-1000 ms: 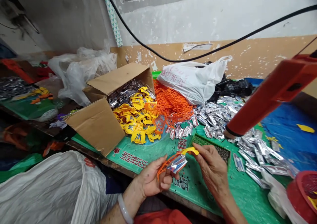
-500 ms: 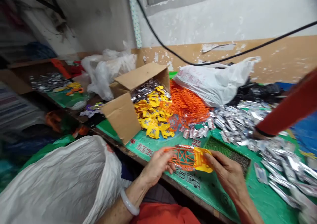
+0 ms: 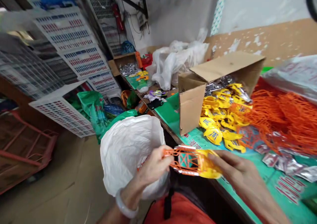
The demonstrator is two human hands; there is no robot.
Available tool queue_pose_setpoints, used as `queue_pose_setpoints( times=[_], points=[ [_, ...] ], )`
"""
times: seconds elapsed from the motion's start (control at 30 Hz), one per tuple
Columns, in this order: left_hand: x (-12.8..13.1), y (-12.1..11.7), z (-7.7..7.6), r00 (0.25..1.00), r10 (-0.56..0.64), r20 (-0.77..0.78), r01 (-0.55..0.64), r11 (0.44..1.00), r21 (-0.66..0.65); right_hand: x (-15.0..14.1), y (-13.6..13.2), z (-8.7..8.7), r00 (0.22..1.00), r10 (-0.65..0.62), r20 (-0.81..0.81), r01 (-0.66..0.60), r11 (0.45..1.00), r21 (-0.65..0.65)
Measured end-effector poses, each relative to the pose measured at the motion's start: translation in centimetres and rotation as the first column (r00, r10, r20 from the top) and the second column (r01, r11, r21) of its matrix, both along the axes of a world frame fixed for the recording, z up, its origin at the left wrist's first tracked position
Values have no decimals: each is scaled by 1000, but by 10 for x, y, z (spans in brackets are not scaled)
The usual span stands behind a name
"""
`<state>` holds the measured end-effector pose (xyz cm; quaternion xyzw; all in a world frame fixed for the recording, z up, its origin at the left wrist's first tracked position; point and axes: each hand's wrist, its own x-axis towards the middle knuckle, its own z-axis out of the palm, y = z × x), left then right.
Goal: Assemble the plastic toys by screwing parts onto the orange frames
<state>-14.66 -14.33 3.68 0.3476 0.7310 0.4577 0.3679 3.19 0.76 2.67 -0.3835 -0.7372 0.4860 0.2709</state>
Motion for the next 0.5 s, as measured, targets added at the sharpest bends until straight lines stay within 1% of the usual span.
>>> queue_pose_setpoints(
  times=[0.07, 0.1, 0.17, 0.27, 0.33, 0.43, 0.5],
  points=[
    [-20, -23, 5, 996, 88, -12, -89, 995, -48, -39, -7, 13, 985, 171, -25, -173, 977, -128],
    [-27, -33, 6, 990, 137, -26, -138, 987, -76, -57, -11, 17, 970, 241, -34, -243, 956, -162],
    [-39, -53, 4, 966, 236, -105, -245, 966, -86, -91, -18, 16, 933, 358, -39, -359, 917, -175],
    [-54, -75, -5, 896, 396, -199, -417, 906, -73, -139, -25, 2, 852, 524, 9, -522, 849, -85],
    [-63, -87, -13, 846, 471, -249, -504, 860, -83, -168, -29, -10, 795, 602, 74, -604, 797, 4],
    [-71, -100, -24, 765, 523, -375, -601, 789, -124, -201, -34, -24, 746, 639, 188, -663, 739, 121],
    [-74, -106, -28, 712, 520, -472, -649, 743, -162, -214, -38, -30, 743, 617, 260, -666, 720, 194]
  ],
)
